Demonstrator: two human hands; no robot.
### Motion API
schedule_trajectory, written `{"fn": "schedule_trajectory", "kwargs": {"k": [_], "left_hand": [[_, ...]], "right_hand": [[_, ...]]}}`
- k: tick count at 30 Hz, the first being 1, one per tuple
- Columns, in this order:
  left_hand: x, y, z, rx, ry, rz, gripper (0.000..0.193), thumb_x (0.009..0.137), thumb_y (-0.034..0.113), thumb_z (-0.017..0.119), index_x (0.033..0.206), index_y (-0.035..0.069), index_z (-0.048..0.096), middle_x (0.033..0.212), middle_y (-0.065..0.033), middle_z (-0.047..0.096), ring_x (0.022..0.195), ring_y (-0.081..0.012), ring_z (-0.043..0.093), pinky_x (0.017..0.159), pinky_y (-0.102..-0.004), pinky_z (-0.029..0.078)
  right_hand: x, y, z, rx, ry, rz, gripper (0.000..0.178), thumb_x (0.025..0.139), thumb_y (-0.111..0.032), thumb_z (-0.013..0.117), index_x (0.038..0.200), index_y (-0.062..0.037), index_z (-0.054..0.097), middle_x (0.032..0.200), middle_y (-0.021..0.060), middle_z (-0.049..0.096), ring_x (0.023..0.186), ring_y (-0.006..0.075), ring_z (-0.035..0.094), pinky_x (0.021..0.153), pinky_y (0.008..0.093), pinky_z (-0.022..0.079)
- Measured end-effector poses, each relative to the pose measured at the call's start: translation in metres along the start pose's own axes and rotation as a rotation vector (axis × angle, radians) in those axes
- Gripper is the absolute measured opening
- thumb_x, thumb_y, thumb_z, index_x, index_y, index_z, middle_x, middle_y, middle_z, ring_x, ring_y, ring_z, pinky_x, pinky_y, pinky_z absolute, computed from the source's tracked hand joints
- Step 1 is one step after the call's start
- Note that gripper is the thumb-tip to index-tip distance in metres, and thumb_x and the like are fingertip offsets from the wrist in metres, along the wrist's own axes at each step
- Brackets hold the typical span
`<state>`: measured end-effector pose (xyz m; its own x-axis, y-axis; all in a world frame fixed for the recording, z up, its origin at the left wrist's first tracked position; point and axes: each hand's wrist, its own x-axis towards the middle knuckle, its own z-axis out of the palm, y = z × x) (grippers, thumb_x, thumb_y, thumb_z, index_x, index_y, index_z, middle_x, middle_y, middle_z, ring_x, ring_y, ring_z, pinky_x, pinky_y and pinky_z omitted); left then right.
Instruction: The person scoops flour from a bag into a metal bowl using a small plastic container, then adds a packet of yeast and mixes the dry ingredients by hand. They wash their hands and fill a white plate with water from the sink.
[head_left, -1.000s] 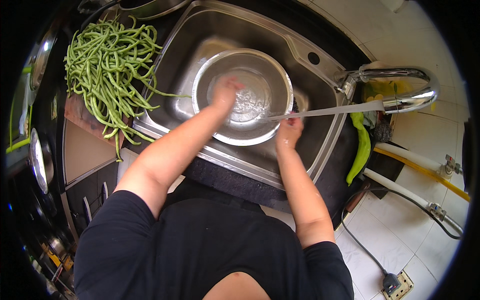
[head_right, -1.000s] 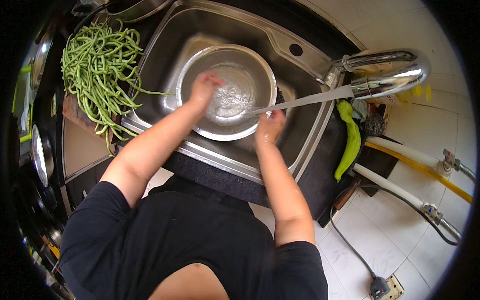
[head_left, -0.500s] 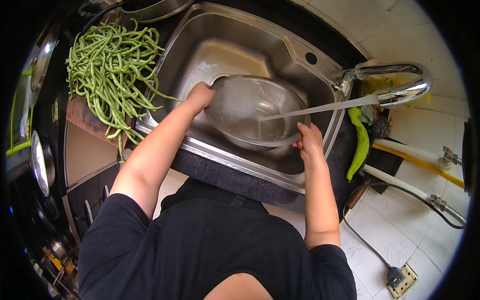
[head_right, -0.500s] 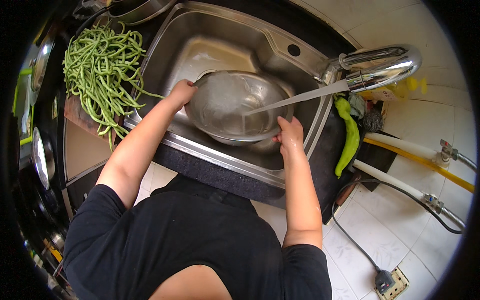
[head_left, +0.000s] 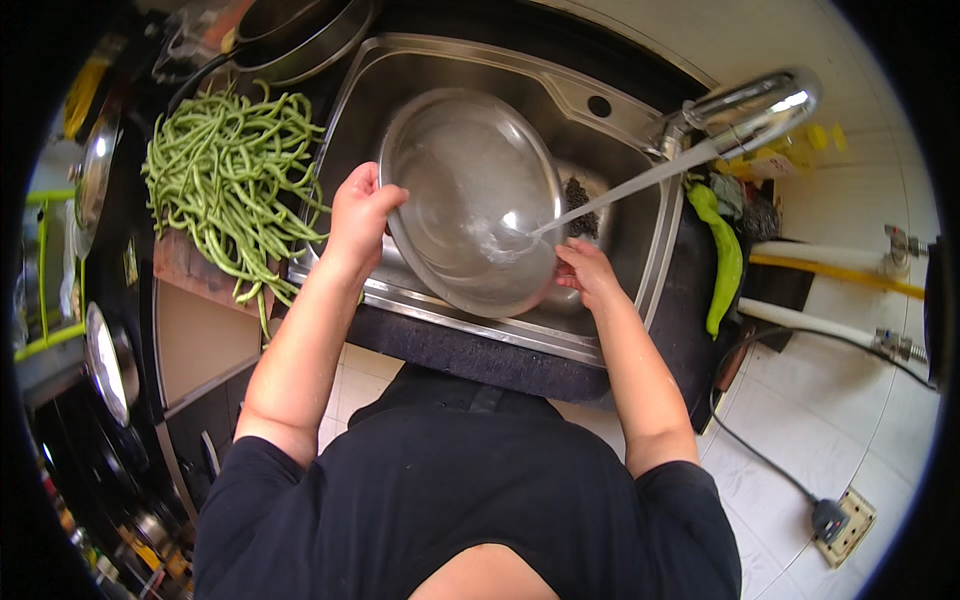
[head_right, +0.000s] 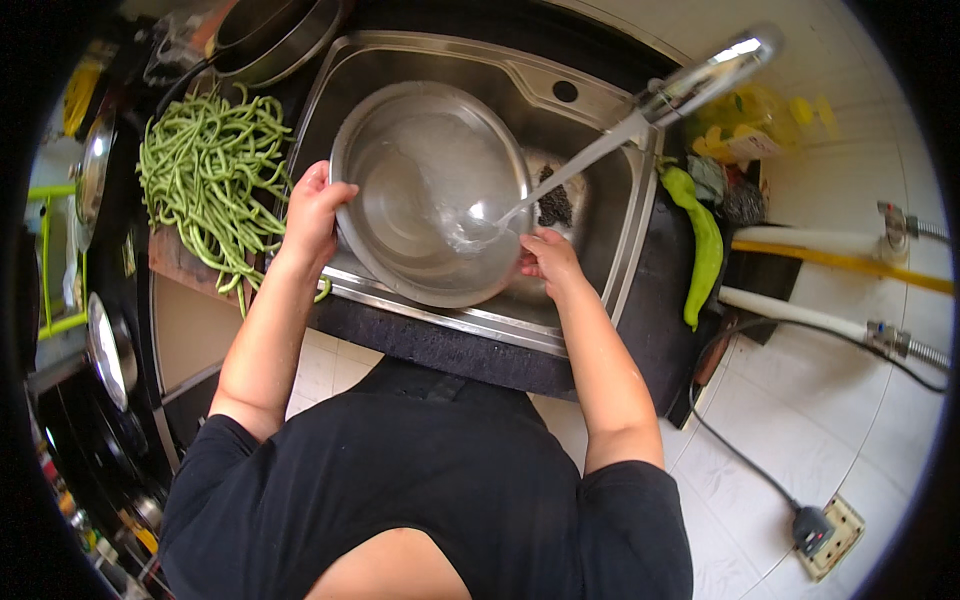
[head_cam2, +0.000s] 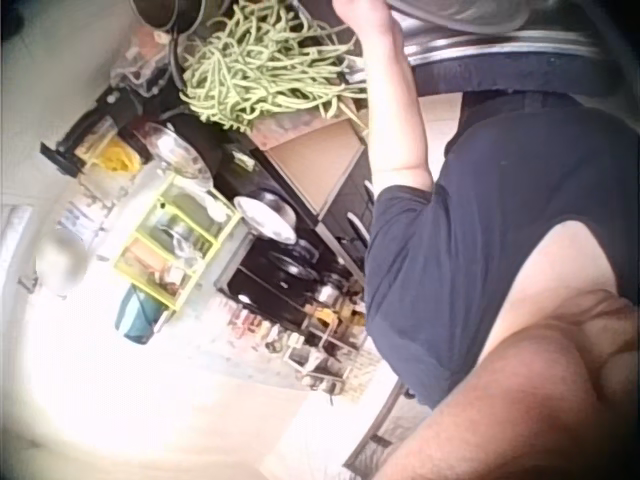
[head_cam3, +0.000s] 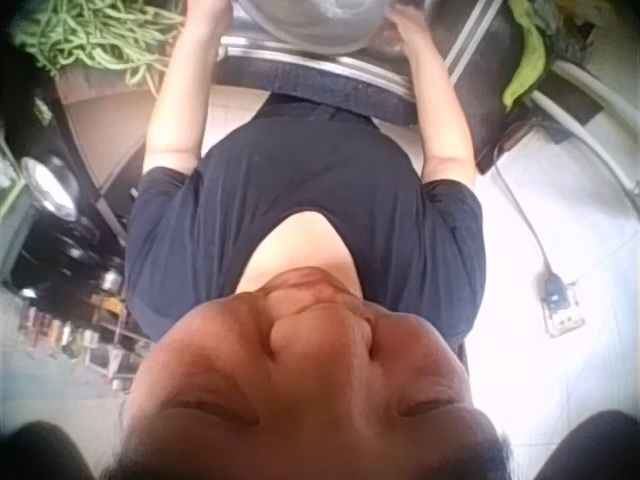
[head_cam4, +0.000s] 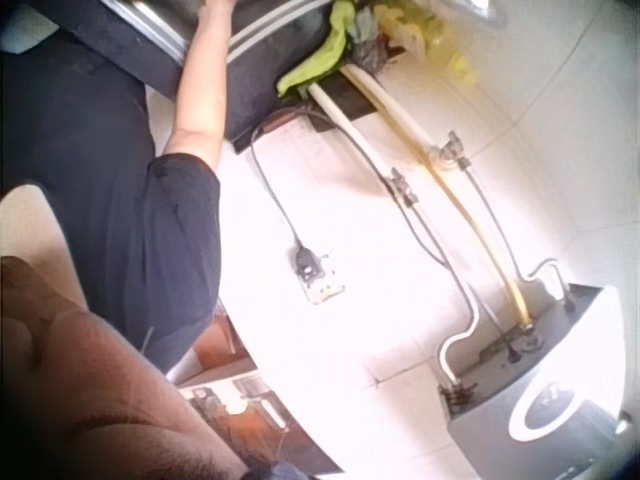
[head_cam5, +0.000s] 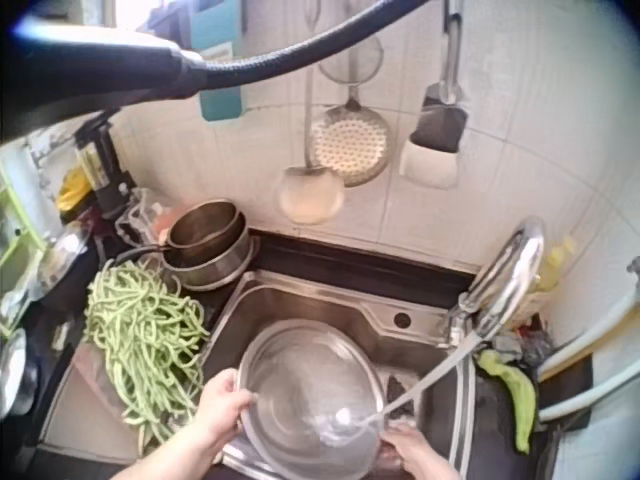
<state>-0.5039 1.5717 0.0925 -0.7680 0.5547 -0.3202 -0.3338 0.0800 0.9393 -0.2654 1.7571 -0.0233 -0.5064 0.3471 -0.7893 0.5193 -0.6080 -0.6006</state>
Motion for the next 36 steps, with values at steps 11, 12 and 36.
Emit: {"fn": "schedule_trajectory", "kwargs": {"k": [11,12,36], "left_hand": [[-0.063,0.064,0.015,0.816,-0.072,1.060,0.021,0.066,-0.007,0.056,0.059,0.004,0.040,0.048,-0.0064,0.035,0.039,-0.0202,0.034,0.039,-0.0282,0.028],[-0.066,0.067,0.015,0.844,-0.106,1.132,0.020,0.067,-0.008,0.056,0.060,0.004,0.042,0.049,-0.0054,0.036,0.039,-0.0188,0.034,0.039,-0.0276,0.028],[0.045,-0.116,-0.045,-0.002,0.045,-0.265,0.011,0.075,0.000,0.052,0.083,0.006,0.047,0.080,-0.0059,0.055,0.073,-0.0161,0.054,0.068,-0.0288,0.045]], "right_hand": [[0.000,0.000,0.013,0.090,-0.024,-0.034,0.028,0.085,-0.017,0.046,0.110,-0.0055,0.048,0.092,0.0068,0.060,0.077,0.0140,0.057,0.060,0.0251,0.047],[0.001,0.003,0.009,0.089,-0.007,-0.046,0.027,0.085,-0.017,0.046,0.109,-0.0058,0.049,0.091,0.0064,0.060,0.076,0.0138,0.057,0.060,0.0249,0.047],[-0.021,0.007,-0.023,0.175,0.108,-0.147,0.026,0.082,-0.016,0.046,0.105,-0.0026,0.050,0.087,0.0066,0.058,0.069,0.0128,0.054,0.057,0.0243,0.043]]}}
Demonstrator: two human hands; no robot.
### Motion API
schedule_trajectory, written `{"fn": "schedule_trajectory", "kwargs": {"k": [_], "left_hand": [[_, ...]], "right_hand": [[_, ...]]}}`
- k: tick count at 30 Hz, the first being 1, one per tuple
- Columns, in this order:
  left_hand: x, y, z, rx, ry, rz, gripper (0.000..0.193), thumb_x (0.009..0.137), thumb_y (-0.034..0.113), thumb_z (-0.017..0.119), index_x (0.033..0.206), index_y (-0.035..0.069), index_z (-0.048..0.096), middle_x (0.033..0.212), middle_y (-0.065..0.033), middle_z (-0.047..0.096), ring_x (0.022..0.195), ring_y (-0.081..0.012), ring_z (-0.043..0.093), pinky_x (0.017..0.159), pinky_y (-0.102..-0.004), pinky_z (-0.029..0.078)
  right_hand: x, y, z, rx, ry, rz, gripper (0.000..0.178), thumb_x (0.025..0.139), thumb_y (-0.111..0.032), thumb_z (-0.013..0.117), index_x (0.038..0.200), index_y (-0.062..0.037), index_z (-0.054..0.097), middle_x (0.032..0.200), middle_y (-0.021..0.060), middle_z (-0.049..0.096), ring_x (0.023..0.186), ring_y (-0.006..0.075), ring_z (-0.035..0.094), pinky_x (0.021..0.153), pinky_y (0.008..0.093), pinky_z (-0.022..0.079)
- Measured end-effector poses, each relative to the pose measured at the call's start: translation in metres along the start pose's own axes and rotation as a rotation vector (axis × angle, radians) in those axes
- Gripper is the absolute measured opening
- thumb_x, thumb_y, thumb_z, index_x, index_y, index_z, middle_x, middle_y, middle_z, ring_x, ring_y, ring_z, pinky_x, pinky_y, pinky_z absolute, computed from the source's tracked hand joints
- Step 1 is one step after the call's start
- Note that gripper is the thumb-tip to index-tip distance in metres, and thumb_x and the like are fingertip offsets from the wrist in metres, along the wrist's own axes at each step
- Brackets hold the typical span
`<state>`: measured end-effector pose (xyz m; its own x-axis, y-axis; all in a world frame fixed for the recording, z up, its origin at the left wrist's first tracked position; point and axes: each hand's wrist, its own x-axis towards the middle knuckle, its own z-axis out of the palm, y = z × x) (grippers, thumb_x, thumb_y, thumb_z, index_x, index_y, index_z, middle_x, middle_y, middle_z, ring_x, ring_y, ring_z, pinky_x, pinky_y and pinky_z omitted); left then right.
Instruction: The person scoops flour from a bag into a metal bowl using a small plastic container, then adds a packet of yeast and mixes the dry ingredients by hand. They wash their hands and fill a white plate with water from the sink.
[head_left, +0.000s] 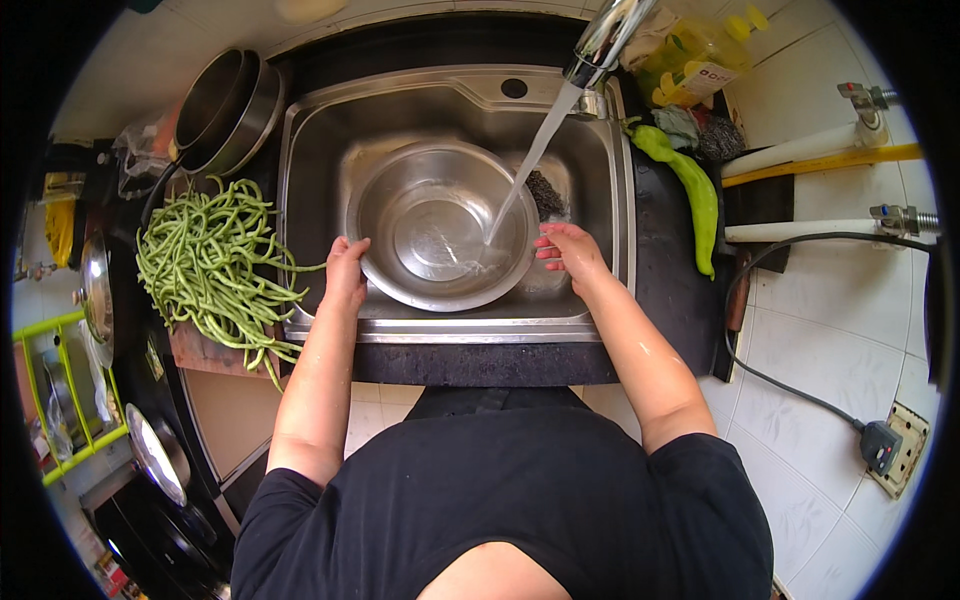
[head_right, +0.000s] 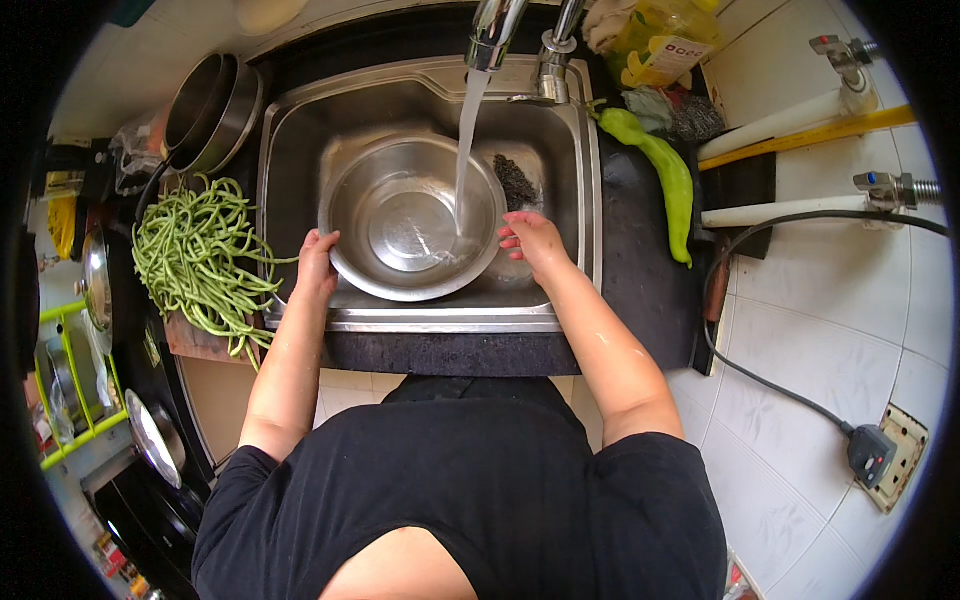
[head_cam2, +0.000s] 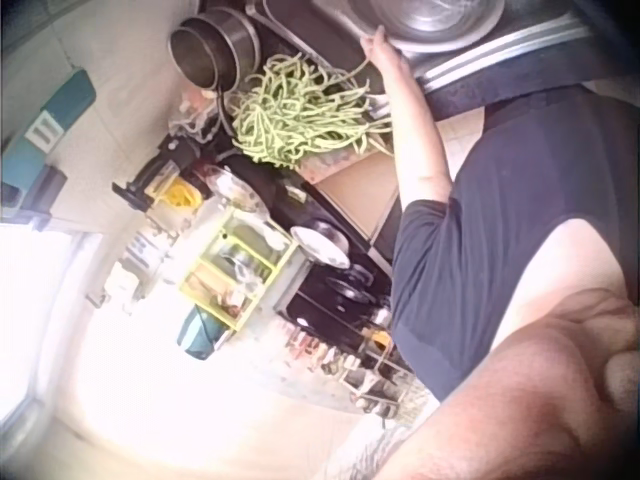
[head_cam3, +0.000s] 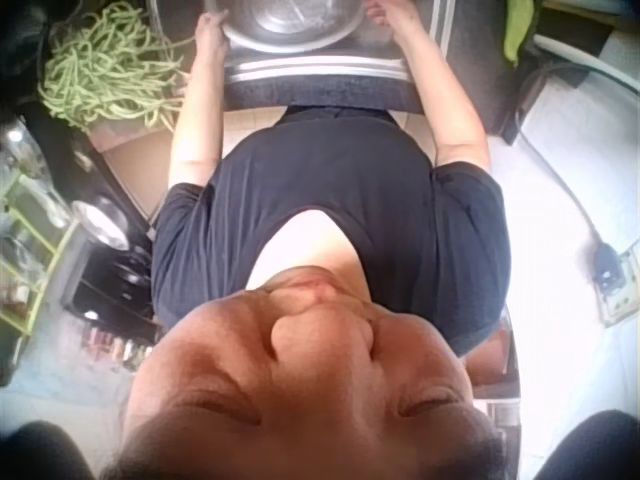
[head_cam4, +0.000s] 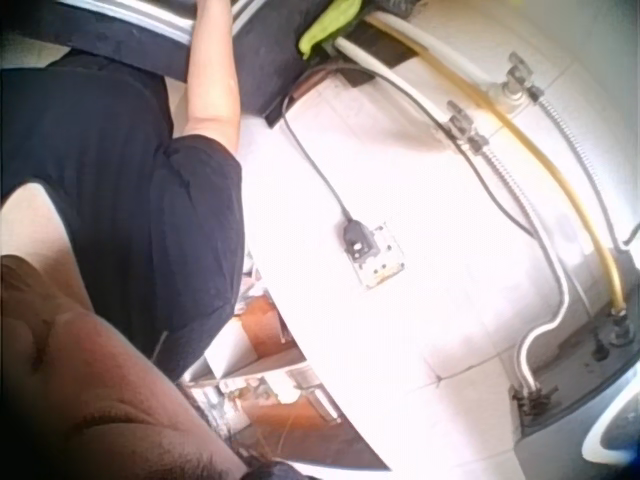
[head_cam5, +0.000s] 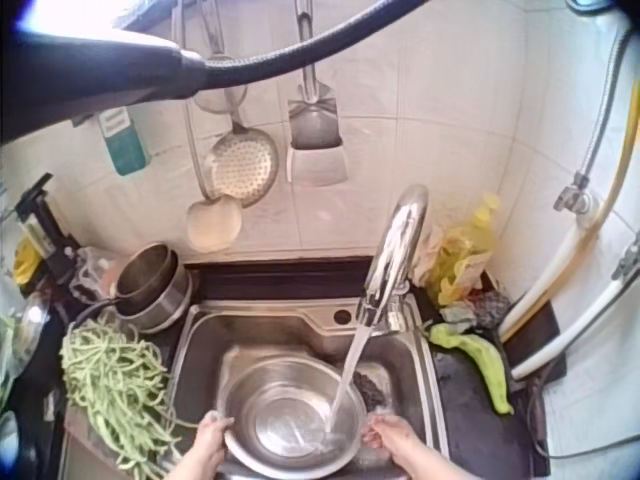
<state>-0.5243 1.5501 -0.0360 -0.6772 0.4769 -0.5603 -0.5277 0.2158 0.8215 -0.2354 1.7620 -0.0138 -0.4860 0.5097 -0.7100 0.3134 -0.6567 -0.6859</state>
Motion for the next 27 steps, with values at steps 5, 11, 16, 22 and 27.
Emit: {"fn": "schedule_trajectory", "kwargs": {"k": [5,11,16,22,27], "left_hand": [[0.000,0.012,0.015,0.543,0.013,-0.199,0.033,0.077,0.020,0.058,0.103,0.001,0.051,0.086,-0.0066,0.056,0.077,-0.0134,0.050,0.064,-0.0251,0.040],[-0.012,0.014,0.055,0.889,0.035,0.234,0.055,0.076,0.022,0.056,0.122,-0.004,0.038,0.133,-0.0248,0.025,0.123,-0.0323,0.028,0.099,-0.0345,0.026],[-0.046,0.017,0.107,0.944,-0.457,0.470,0.036,0.076,0.023,0.059,0.104,0.002,0.055,0.125,-0.0180,0.042,0.115,-0.0289,0.041,0.092,-0.0331,0.034],[-0.093,0.005,0.145,0.944,-0.911,0.661,0.022,0.073,0.010,0.062,0.092,0.001,0.060,0.114,-0.0147,0.053,0.107,-0.0261,0.049,0.089,-0.0314,0.037],[-0.142,0.001,0.166,1.084,-1.048,0.852,0.070,0.066,0.012,0.067,0.127,0.004,0.033,0.128,-0.0209,0.036,0.121,-0.0327,0.032,0.100,-0.0360,0.026]], "right_hand": [[-0.004,0.009,-0.002,-0.052,0.111,-0.080,0.028,0.079,-0.014,0.052,0.104,-0.0019,0.050,0.086,0.0063,0.058,0.067,0.0116,0.054,0.055,0.0247,0.042],[-0.012,0.016,-0.003,-0.097,0.217,-0.140,0.057,0.066,-0.009,0.065,0.116,0.0017,0.041,0.107,0.0144,0.052,0.091,0.0200,0.052,0.075,0.0289,0.043],[-0.058,0.009,0.010,-0.205,0.117,-0.296,0.072,0.065,-0.009,0.065,0.128,-0.0024,0.031,0.129,0.0155,0.035,0.115,0.0243,0.038,0.094,0.0296,0.032],[-0.113,0.026,-0.006,-0.427,0.330,-0.336,0.046,0.067,-0.011,0.063,0.109,-0.0077,0.046,0.107,0.0137,0.047,0.085,0.0182,0.053,0.074,0.0288,0.044],[-0.202,0.057,-0.017,-0.623,0.360,-0.625,0.086,0.066,-0.024,0.065,0.136,-0.0154,0.015,0.140,0.0189,0.012,0.131,0.0308,0.007,0.102,0.0467,0.011]]}}
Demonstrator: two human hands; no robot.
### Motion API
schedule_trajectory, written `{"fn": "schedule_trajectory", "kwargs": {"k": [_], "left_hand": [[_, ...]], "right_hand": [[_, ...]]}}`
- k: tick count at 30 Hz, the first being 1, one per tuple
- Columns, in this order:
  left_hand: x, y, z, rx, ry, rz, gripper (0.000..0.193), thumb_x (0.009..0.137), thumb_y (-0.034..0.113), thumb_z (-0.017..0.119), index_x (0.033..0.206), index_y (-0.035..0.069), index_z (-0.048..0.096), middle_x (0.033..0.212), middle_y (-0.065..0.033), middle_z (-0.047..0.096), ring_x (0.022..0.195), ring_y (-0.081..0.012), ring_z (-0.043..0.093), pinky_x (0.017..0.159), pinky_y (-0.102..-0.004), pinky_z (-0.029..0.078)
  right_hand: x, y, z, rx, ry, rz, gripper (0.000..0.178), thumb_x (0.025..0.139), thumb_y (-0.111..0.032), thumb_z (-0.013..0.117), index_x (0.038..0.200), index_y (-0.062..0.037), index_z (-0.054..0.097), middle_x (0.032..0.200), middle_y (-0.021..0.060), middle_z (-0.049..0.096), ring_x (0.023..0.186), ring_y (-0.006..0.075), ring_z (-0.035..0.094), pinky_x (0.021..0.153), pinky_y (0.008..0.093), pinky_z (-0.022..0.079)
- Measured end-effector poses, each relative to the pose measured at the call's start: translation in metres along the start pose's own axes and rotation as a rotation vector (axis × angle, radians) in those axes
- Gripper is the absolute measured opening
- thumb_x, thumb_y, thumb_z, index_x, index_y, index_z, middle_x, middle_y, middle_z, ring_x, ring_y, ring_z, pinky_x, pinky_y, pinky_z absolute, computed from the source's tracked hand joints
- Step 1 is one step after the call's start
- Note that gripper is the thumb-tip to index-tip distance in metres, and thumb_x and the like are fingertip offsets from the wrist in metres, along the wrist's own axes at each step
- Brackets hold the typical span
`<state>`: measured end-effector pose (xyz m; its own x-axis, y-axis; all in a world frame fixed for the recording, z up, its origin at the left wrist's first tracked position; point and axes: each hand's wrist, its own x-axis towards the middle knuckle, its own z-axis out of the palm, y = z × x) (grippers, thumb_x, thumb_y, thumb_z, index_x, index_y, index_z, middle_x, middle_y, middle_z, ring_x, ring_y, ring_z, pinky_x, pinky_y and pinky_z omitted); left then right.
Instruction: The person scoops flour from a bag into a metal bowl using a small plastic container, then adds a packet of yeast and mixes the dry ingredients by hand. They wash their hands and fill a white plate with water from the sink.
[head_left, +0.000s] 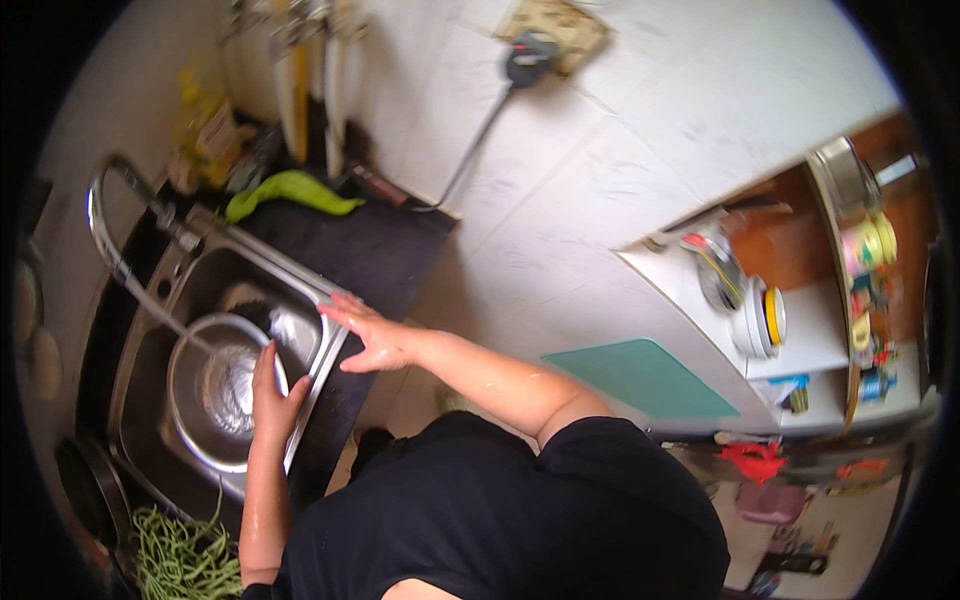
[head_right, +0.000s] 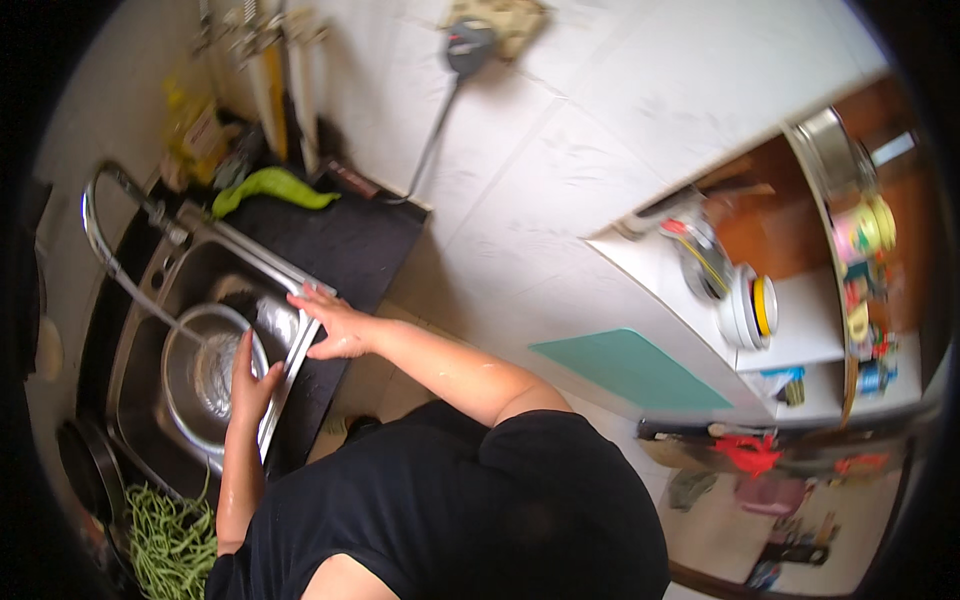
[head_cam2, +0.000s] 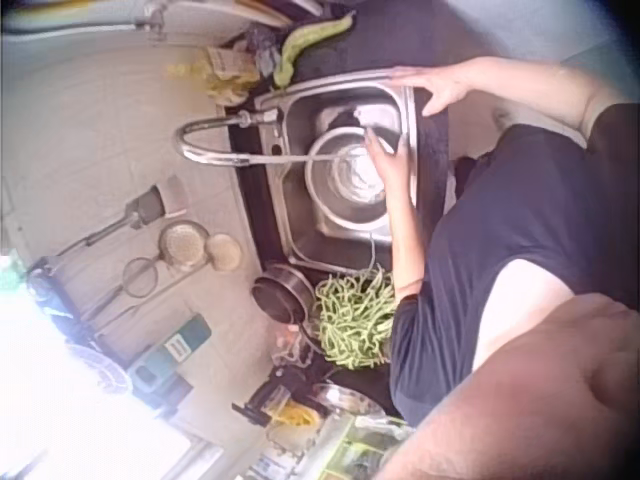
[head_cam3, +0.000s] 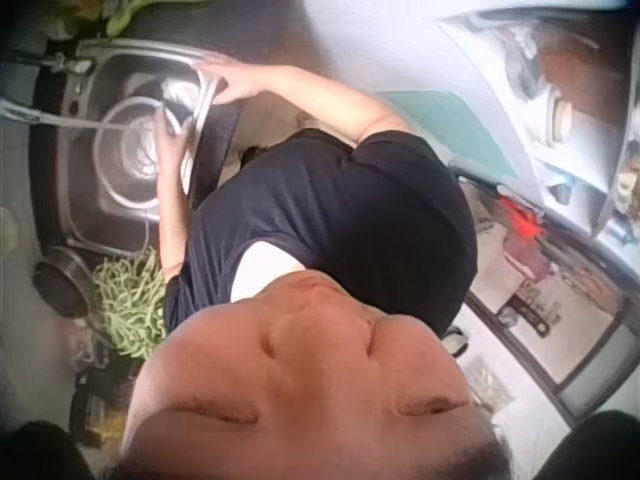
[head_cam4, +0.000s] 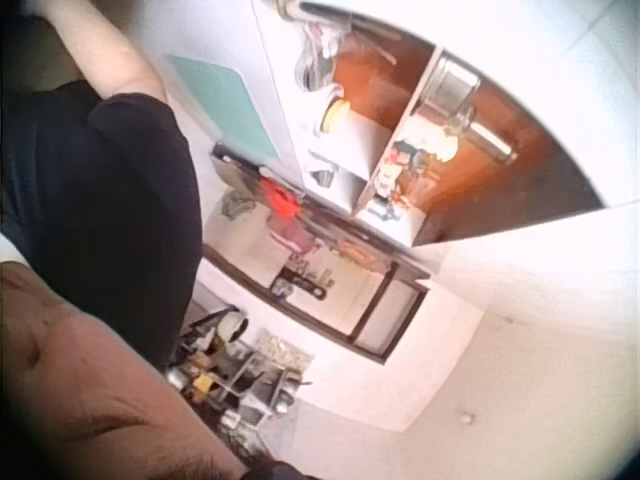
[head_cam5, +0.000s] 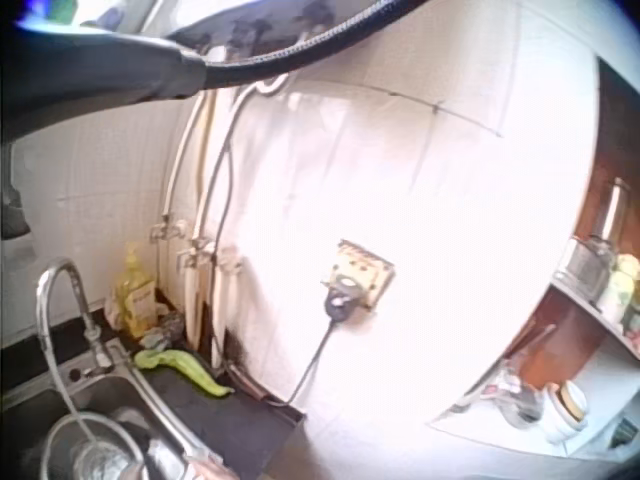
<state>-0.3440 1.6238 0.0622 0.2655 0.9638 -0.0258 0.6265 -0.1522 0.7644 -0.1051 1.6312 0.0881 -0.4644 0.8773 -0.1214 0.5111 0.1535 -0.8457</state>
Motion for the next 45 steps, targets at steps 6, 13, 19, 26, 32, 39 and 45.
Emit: {"fn": "schedule_trajectory", "kwargs": {"k": [6,13,19,26,32,39,45], "left_hand": [[-0.031,0.049,0.025,0.187,0.103,0.080,0.071,0.069,0.014,0.064,0.130,0.006,0.029,0.133,-0.0214,0.028,0.124,-0.0369,0.024,0.101,-0.0410,0.021],[-0.082,0.132,0.113,0.111,0.081,0.230,0.059,0.071,0.013,0.063,0.125,0.007,0.038,0.130,-0.0213,0.032,0.123,-0.0353,0.026,0.101,-0.0388,0.023],[-0.101,0.264,0.163,-0.303,-0.219,0.375,0.057,0.078,0.015,0.060,0.128,0.009,0.035,0.129,-0.0114,0.039,0.120,-0.0217,0.035,0.098,-0.0304,0.029],[-0.099,0.313,0.183,-0.322,-0.277,0.440,0.054,0.079,0.017,0.058,0.128,0.009,0.036,0.127,-0.0108,0.041,0.119,-0.0212,0.037,0.097,-0.0301,0.029],[-0.055,0.318,0.211,-0.363,-0.361,0.443,0.051,0.081,0.017,0.056,0.127,0.009,0.038,0.127,-0.0101,0.042,0.119,-0.0212,0.037,0.095,-0.0323,0.030],[-0.014,0.324,0.239,-0.534,-0.630,0.458,0.046,0.082,0.009,0.053,0.126,0.007,0.038,0.124,-0.0085,0.046,0.116,-0.0170,0.040,0.094,-0.0320,0.031],[0.017,0.330,0.234,-0.601,-0.869,0.432,0.037,0.084,0.004,0.049,0.121,0.002,0.042,0.117,-0.0112,0.050,0.110,-0.0173,0.046,0.091,-0.0287,0.035]], "right_hand": [[-0.107,0.000,-0.042,-0.187,0.418,-0.087,0.034,0.075,-0.017,0.057,0.107,-0.0042,0.053,0.112,0.0128,0.050,0.095,0.0254,0.052,0.079,0.0322,0.044],[-0.268,0.018,-0.109,0.070,0.750,0.016,0.019,0.079,-0.015,0.055,0.094,-0.0031,0.058,0.083,0.0089,0.059,0.073,0.0168,0.056,0.066,0.0276,0.046],[-0.375,0.014,-0.187,0.310,0.900,-0.023,0.021,0.084,-0.012,0.049,0.099,0.0003,0.055,0.079,0.0045,0.058,0.069,0.0094,0.053,0.063,0.0225,0.044],[-0.409,-0.020,-0.224,0.288,0.924,-0.004,0.029,0.084,-0.013,0.049,0.108,0.0031,0.051,0.081,0.0045,0.058,0.072,0.0092,0.053,0.067,0.0233,0.044],[-0.420,0.023,-0.224,-0.032,0.988,0.129,0.028,0.082,-0.016,0.052,0.104,0.0002,0.055,0.085,0.0074,0.059,0.076,0.0131,0.053,0.070,0.0256,0.044],[-0.456,0.010,-0.257,-0.158,1.209,0.156,0.021,0.080,-0.016,0.055,0.097,-0.0030,0.058,0.090,0.0110,0.059,0.079,0.0183,0.055,0.069,0.0287,0.044],[-0.571,0.008,-0.289,-0.716,1.635,0.354,0.014,0.076,-0.007,0.055,0.088,-0.0023,0.060,0.090,0.0124,0.059,0.085,0.0256,0.056,0.075,0.0314,0.044]]}}
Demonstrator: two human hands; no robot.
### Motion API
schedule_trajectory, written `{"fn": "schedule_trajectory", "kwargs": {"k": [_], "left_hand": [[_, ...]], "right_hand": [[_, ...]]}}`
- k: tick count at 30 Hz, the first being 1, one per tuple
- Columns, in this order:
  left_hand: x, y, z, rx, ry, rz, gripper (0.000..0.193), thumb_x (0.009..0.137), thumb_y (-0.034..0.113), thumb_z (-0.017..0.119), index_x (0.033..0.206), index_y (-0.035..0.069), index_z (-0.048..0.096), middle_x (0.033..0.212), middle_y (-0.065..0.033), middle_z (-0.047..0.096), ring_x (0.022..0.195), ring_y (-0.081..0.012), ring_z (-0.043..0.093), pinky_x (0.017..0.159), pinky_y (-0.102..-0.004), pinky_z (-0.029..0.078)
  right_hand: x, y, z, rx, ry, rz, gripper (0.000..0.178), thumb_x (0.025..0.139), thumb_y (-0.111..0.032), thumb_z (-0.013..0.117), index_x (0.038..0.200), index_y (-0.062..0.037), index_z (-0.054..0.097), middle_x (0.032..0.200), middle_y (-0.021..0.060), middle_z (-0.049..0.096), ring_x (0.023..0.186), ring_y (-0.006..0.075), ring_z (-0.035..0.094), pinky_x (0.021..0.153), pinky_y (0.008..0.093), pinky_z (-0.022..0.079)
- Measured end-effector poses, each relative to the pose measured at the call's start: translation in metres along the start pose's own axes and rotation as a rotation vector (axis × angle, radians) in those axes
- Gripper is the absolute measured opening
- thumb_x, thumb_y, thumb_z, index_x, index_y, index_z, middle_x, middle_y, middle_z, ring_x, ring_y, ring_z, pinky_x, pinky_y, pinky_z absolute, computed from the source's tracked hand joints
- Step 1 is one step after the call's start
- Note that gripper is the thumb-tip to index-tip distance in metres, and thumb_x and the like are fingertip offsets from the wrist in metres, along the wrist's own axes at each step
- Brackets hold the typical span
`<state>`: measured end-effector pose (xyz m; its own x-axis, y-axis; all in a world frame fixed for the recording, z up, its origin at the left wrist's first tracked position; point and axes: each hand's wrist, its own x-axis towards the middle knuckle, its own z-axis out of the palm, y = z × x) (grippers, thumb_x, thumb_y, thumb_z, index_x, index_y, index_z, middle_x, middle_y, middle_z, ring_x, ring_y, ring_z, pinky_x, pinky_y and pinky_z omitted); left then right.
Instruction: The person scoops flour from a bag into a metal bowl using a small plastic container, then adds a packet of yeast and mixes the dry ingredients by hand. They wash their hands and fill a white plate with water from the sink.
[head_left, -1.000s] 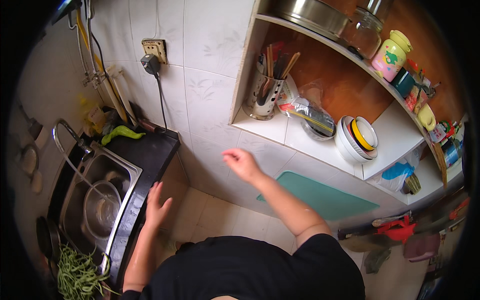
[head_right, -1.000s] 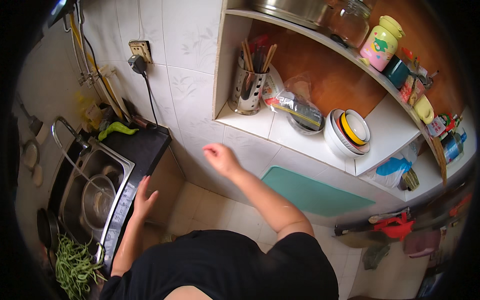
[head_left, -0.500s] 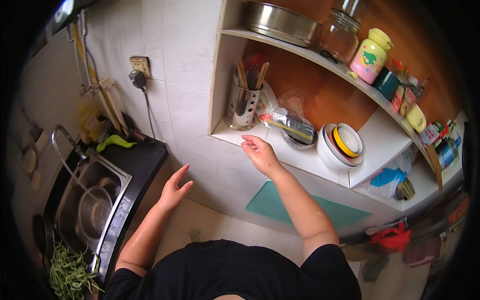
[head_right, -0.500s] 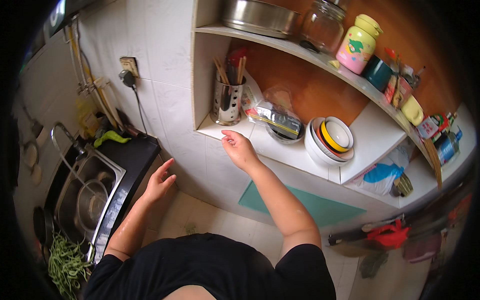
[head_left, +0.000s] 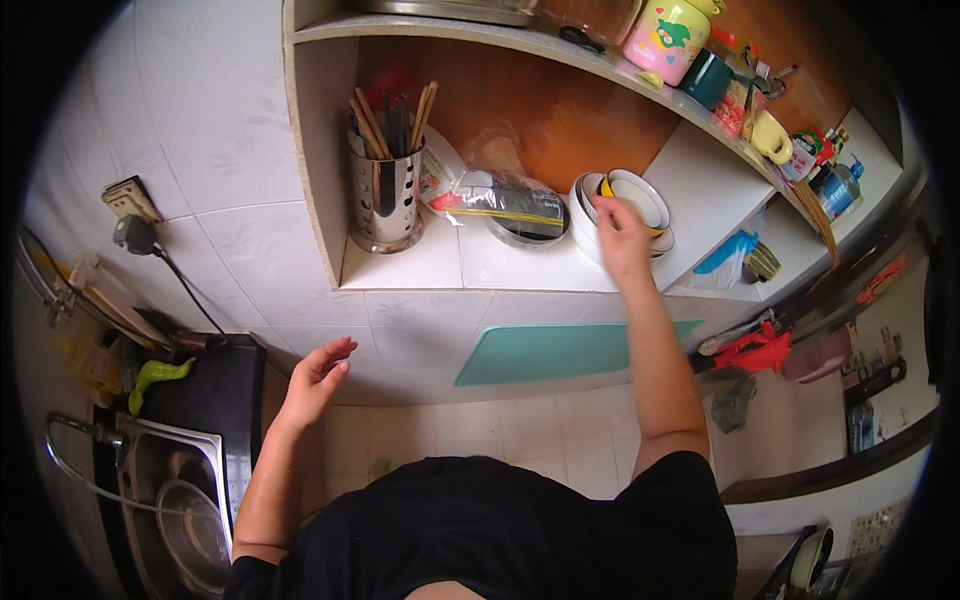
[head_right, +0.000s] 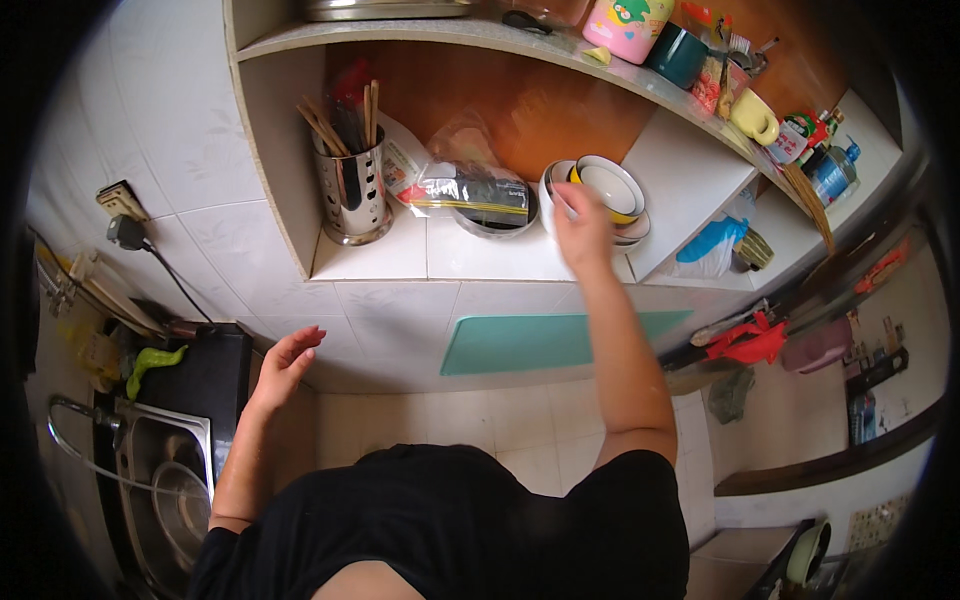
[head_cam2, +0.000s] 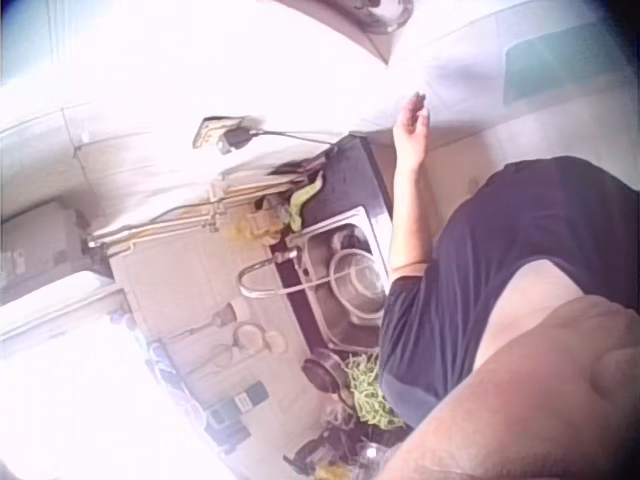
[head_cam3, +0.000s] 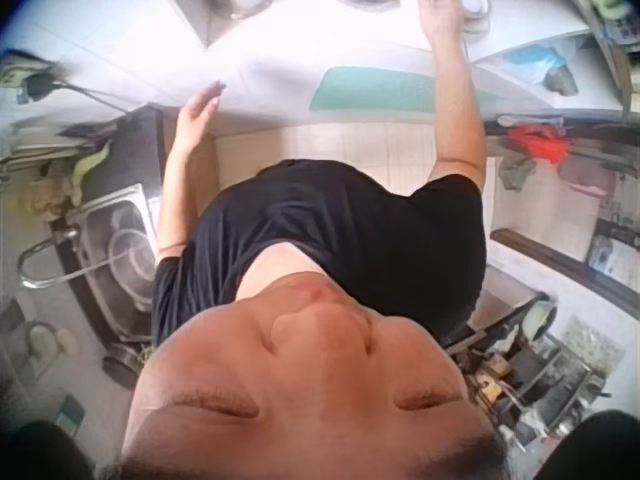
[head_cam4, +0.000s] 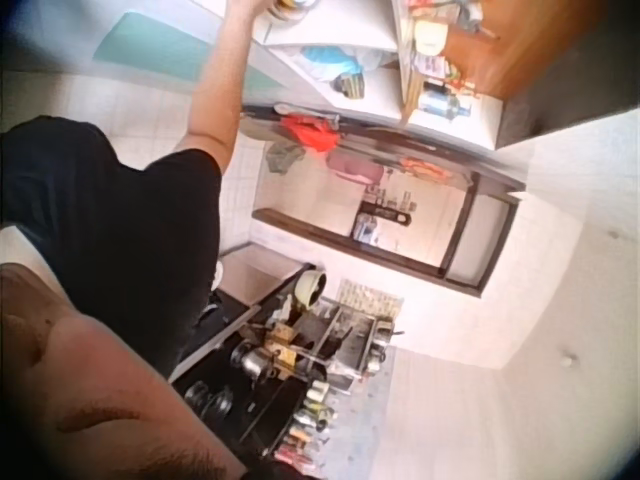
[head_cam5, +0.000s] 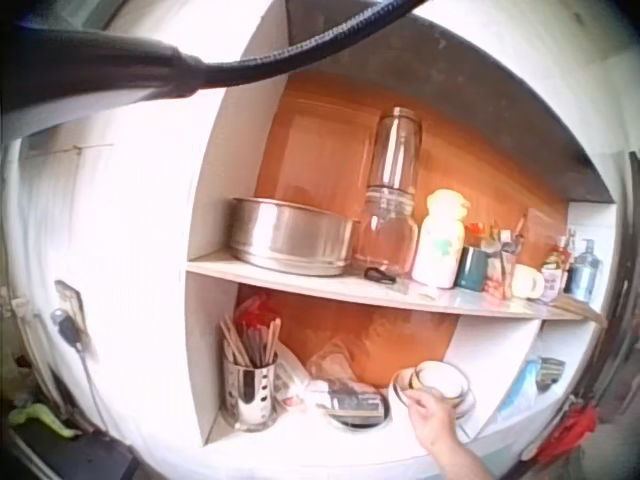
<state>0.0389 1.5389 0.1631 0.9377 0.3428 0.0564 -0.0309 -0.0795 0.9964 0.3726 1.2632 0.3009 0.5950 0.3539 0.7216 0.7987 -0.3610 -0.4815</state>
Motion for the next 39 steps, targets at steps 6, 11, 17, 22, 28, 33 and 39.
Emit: {"fn": "schedule_trajectory", "kwargs": {"k": [6,11,17,22,28,33,39], "left_hand": [[0.035,0.013,0.025,0.014,-0.140,0.036,0.030,0.085,0.006,0.049,0.115,0.001,0.048,0.111,-0.0077,0.055,0.103,-0.0156,0.050,0.088,-0.0279,0.038],[0.067,0.051,0.067,0.080,-0.248,0.092,0.026,0.085,0.006,0.049,0.110,0.002,0.052,0.108,-0.0056,0.056,0.099,-0.0135,0.050,0.087,-0.0273,0.039],[0.122,0.091,0.135,0.021,-0.366,0.136,0.024,0.085,0.010,0.051,0.108,0.001,0.053,0.104,-0.0052,0.057,0.098,-0.0124,0.051,0.087,-0.0260,0.039],[0.170,0.121,0.207,-0.029,-0.425,0.138,0.023,0.087,0.012,0.049,0.107,0.001,0.053,0.101,-0.0055,0.058,0.095,-0.0121,0.052,0.084,-0.0258,0.040],[0.234,0.138,0.263,0.114,-0.116,0.176,0.025,0.084,0.016,0.050,0.104,0.001,0.053,0.091,-0.0036,0.058,0.081,-0.0100,0.054,0.070,-0.0247,0.043],[0.280,0.136,0.279,0.645,0.133,0.185,0.031,0.080,0.019,0.054,0.101,-0.004,0.052,0.084,-0.0137,0.060,0.071,-0.0199,0.059,0.064,-0.0294,0.046],[0.299,0.141,0.292,0.842,0.208,0.246,0.033,0.079,0.022,0.053,0.096,-0.007,0.054,0.088,-0.0233,0.059,0.083,-0.0330,0.058,0.073,-0.0345,0.045]], "right_hand": [[0.033,0.062,-0.047,-0.412,-0.369,0.197,0.039,0.079,-0.035,0.053,0.103,-0.0047,0.057,0.100,0.0152,0.058,0.090,0.0285,0.056,0.077,0.0331,0.043],[0.047,0.068,-0.051,-0.476,-0.670,0.269,0.035,0.079,-0.039,0.054,0.091,-0.0069,0.060,0.081,0.0152,0.059,0.078,0.0290,0.056,0.070,0.0343,0.042],[0.051,0.077,-0.050,-0.459,-0.700,0.246,0.037,0.080,-0.041,0.051,0.076,-0.0053,0.058,0.071,0.0129,0.057,0.068,0.0286,0.054,0.061,0.0364,0.041],[0.046,0.097,-0.060,-0.468,-0.481,-0.035,0.039,0.081,-0.043,0.047,0.074,-0.0060,0.055,0.069,0.0123,0.056,0.066,0.0309,0.053,0.060,0.0387,0.042],[0.059,0.103,-0.065,-0.393,-0.294,-0.035,0.042,0.081,-0.044,0.048,0.069,-0.0045,0.054,0.066,0.0134,0.056,0.063,0.0313,0.054,0.057,0.0386,0.042],[0.066,0.107,-0.069,-0.391,-0.370,-0.042,0.051,0.077,-0.052,0.050,0.061,-0.0029,0.051,0.060,0.0140,0.054,0.058,0.0312,0.052,0.053,0.0386,0.042],[0.059,0.116,-0.084,-0.213,-0.493,-0.119,0.041,0.081,-0.042,0.049,0.072,-0.0024,0.055,0.074,0.0129,0.057,0.069,0.0306,0.054,0.062,0.0380,0.043]]}}
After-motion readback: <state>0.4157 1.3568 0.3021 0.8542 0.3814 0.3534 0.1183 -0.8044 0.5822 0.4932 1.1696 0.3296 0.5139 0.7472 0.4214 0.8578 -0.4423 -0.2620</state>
